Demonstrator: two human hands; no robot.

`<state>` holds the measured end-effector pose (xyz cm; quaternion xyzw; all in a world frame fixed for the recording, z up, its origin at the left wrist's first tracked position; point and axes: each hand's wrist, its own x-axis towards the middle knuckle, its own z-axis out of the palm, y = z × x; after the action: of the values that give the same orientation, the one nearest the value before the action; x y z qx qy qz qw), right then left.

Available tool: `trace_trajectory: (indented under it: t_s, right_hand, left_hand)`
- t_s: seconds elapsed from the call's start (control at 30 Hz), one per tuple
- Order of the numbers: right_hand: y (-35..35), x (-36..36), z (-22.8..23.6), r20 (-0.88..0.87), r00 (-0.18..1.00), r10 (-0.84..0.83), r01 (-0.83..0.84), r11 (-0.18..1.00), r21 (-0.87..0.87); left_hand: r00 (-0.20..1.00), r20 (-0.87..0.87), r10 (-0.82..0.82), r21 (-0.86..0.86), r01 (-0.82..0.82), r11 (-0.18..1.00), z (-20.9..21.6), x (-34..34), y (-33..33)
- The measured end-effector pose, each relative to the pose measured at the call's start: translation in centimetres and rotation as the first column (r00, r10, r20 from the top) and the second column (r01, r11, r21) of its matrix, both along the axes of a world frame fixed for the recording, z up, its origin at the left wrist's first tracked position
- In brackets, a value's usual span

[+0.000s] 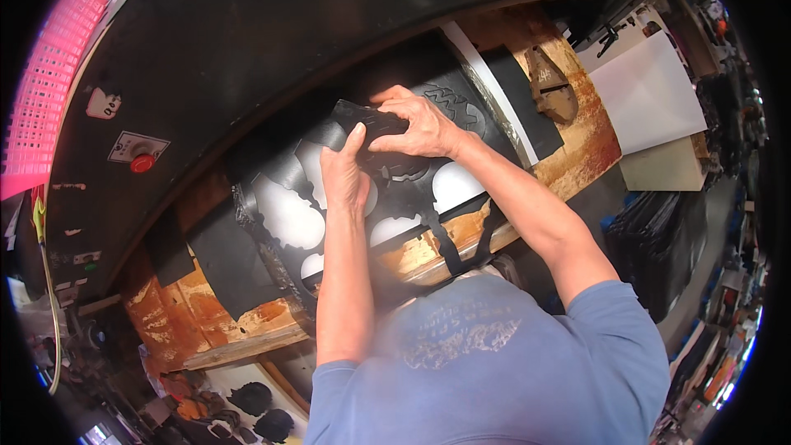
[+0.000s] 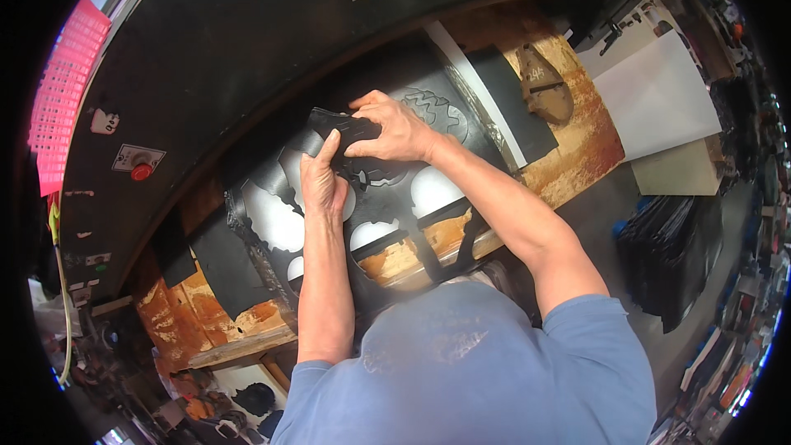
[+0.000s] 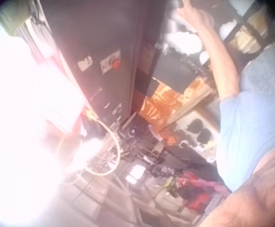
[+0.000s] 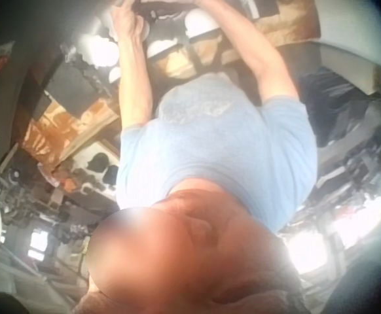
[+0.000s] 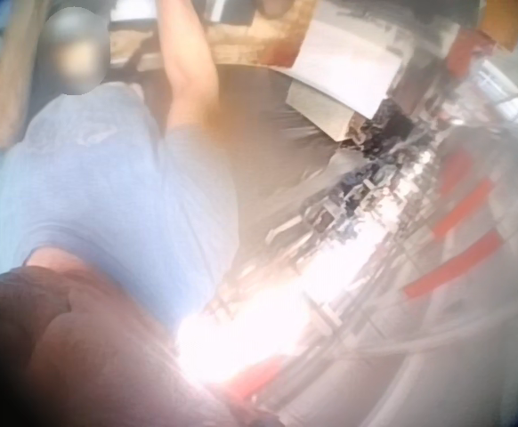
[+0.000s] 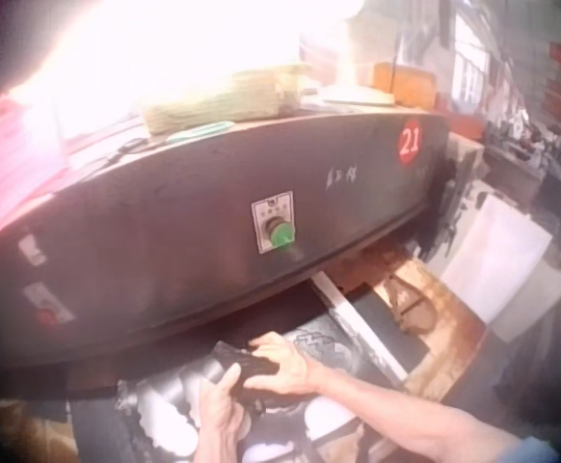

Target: The person places a large black sheet on a cutting machine, aligns a wooden template, and uses the machine to cut out shapes. They remove the cut pieces and repeat the process with new sheets, collecting the finished cutouts.

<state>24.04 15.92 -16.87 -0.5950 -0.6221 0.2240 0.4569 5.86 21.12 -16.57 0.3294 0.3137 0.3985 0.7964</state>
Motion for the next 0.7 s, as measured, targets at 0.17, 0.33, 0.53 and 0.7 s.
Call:
trace_trajectory:
  t_s: [0.17, 0.33, 0.53, 0.7]
  right_hand:
    - [-2.6, -0.8, 1.4, -0.084, 0.994, 0.070, -0.069, 0.997, 0.020]
    - [-4.8, -0.3, 2.6, -0.410, 0.912, -0.022, -0.015, 0.996, -0.087]
    - [-6.6, 6.3, 4.5, -0.714, 0.675, -0.186, 0.117, 0.982, -0.145]
    - [-6.0, 10.3, 4.4, -0.368, 0.928, -0.055, -0.066, 0.949, -0.307]
  left_hand:
    - [0.980, -0.188, 0.062, 0.077, -0.049, 0.996, 1.5, -1.8, -0.6]
    - [0.943, -0.201, 0.266, 0.023, -0.267, 0.963, 2.2, -4.3, -2.2]
    - [0.920, -0.231, 0.317, 0.121, -0.296, 0.947, 4.4, -4.3, -5.7]
    - [0.995, -0.098, -0.022, -0.338, -0.012, 0.941, 4.6, -0.4, -4.5]
